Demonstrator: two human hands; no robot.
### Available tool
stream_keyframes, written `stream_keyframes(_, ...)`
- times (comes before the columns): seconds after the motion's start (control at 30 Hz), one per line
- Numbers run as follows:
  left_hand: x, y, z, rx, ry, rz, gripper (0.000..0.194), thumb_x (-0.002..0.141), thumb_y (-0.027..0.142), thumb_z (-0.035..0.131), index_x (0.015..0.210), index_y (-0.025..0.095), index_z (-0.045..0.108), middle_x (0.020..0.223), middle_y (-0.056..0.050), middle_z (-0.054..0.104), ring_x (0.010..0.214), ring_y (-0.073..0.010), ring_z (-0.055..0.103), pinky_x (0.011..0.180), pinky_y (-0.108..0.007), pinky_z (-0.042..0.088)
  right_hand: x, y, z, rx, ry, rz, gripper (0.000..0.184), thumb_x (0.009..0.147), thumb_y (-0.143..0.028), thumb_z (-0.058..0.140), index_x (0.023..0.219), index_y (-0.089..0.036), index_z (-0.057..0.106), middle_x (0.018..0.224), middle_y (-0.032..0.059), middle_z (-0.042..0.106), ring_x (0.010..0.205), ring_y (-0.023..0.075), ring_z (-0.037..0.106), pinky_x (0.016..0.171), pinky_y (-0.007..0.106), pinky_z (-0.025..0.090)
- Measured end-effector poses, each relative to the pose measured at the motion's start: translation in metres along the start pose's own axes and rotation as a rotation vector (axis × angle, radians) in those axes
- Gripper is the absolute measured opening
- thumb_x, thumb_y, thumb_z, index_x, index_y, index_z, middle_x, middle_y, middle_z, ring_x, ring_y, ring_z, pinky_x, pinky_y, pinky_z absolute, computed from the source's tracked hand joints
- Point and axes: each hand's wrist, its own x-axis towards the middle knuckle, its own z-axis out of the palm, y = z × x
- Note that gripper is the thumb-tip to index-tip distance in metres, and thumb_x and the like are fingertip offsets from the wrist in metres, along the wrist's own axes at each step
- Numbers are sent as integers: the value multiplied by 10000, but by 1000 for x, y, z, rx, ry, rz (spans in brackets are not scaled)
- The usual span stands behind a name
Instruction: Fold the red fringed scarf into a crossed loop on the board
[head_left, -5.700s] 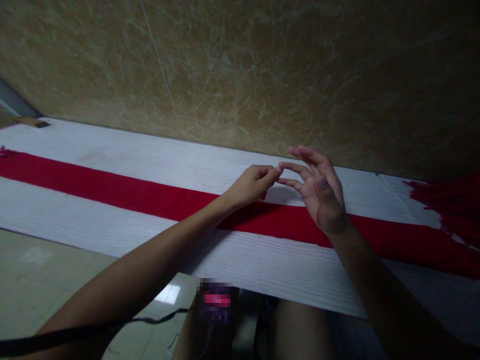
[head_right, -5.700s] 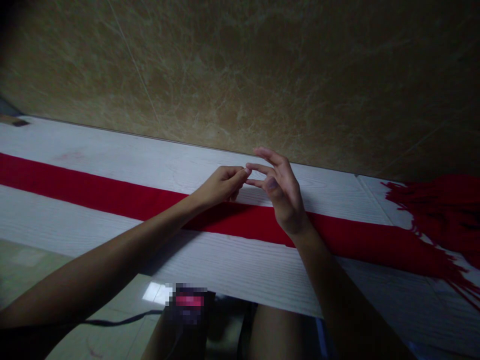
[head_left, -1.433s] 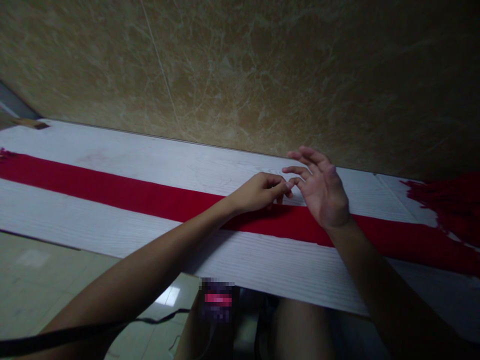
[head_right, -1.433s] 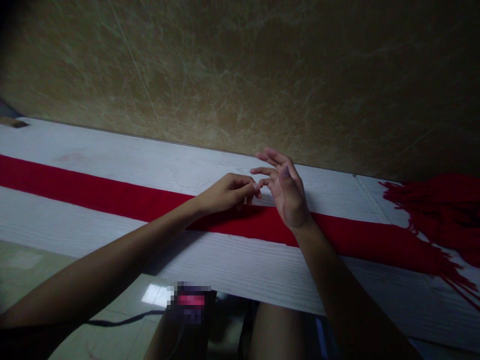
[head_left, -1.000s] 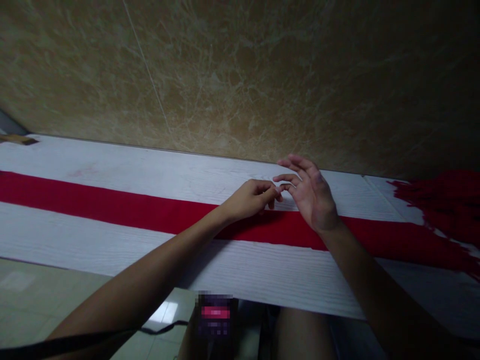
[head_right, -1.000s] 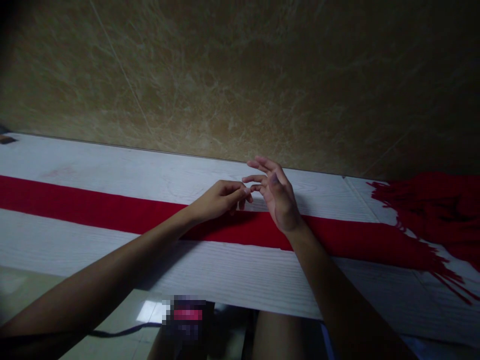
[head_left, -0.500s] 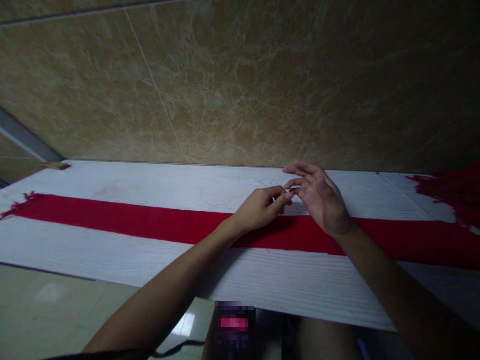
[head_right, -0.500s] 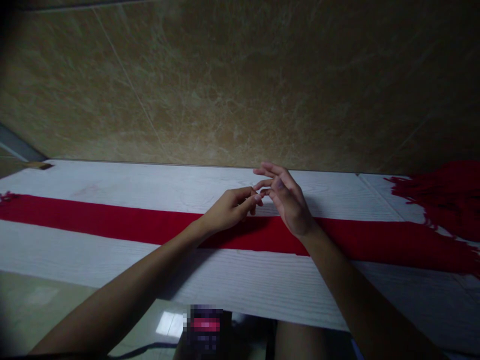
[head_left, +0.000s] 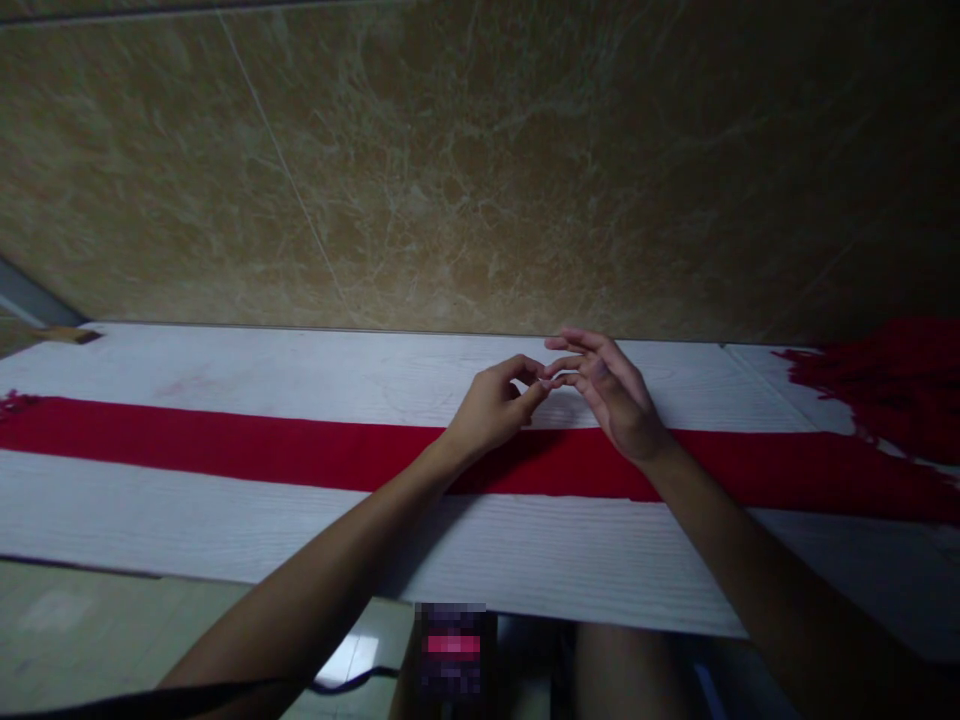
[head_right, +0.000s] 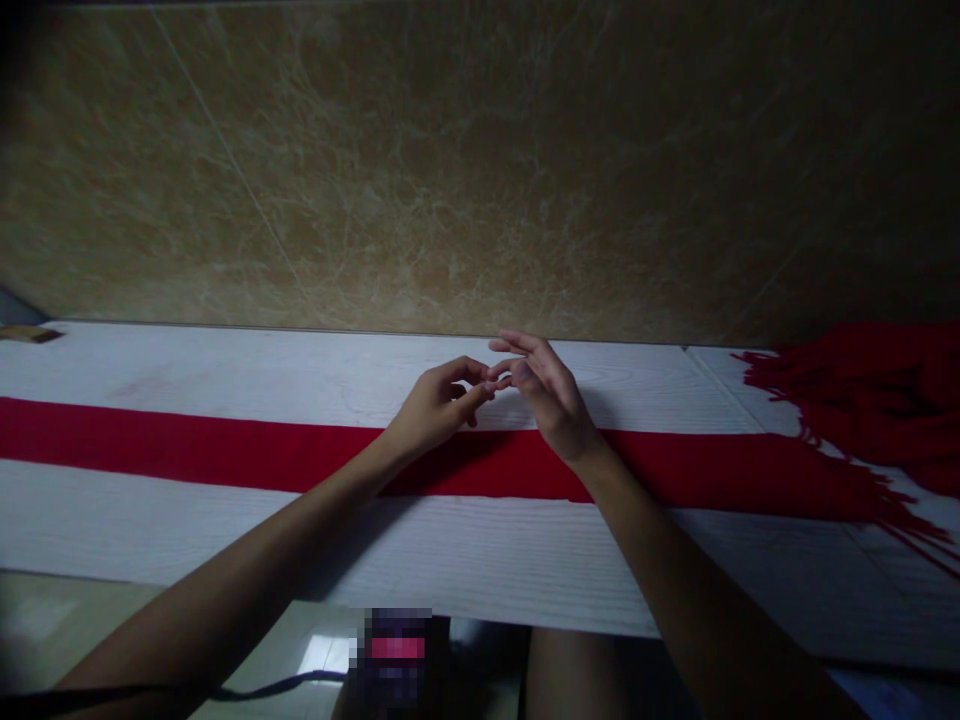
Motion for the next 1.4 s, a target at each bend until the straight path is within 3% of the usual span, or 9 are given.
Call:
stream_keyframes(0.23,3,-6,-1,-174,-24,-10,444,903,566,742,913,126,687,922,-71,735,622,-100,630,566,-216,545,-2,-5,4,-99,-16,-5,490,940,-670,663,1286,-324,655,1328,81,700,1074,253,707,979,481,582)
stream_keyframes(0.6,1,1,-2,-151,-9,-23,419,894,544,747,870,140,638,871,-46,722,580,-85,611,547,-211,526,-6,-11,10,-97,-9,-19,498,929,-671,676,1281,-318,664,1338,97,683,1151,279,678,965,480,601)
stream_keyframes(0.97,-2,0,1,-149,-25,-14,369,889,499,737,867,155,605,842,-5,659,575,-89,608,539,-213,505,-7,-11,10,-100,-34,-22,527,937,-673,663,1303,-294,637,1347,109,668,1089,257,681,899,433,618)
stream_keyframes(1.17,-3,-4,4,-40,-16,11,357,938,516,683,873,180,585,775,8,645,608,-118,602,587,-231,475,-7,-11,8,-152,-68,-23,544,957,-682,634,1332,-288,627,1350,103,674,1075,238,678,945,423,594)
stream_keyframes(1.4,-5,-13,8,299,-24,92,292,971,442,632,867,170,661,739,1,668,633,-139,573,621,-257,405,-8,-8,8,-304,-94,-14,517,986,-681,580,1270,-261,681,1305,94,721,1072,242,680,879,381,586)
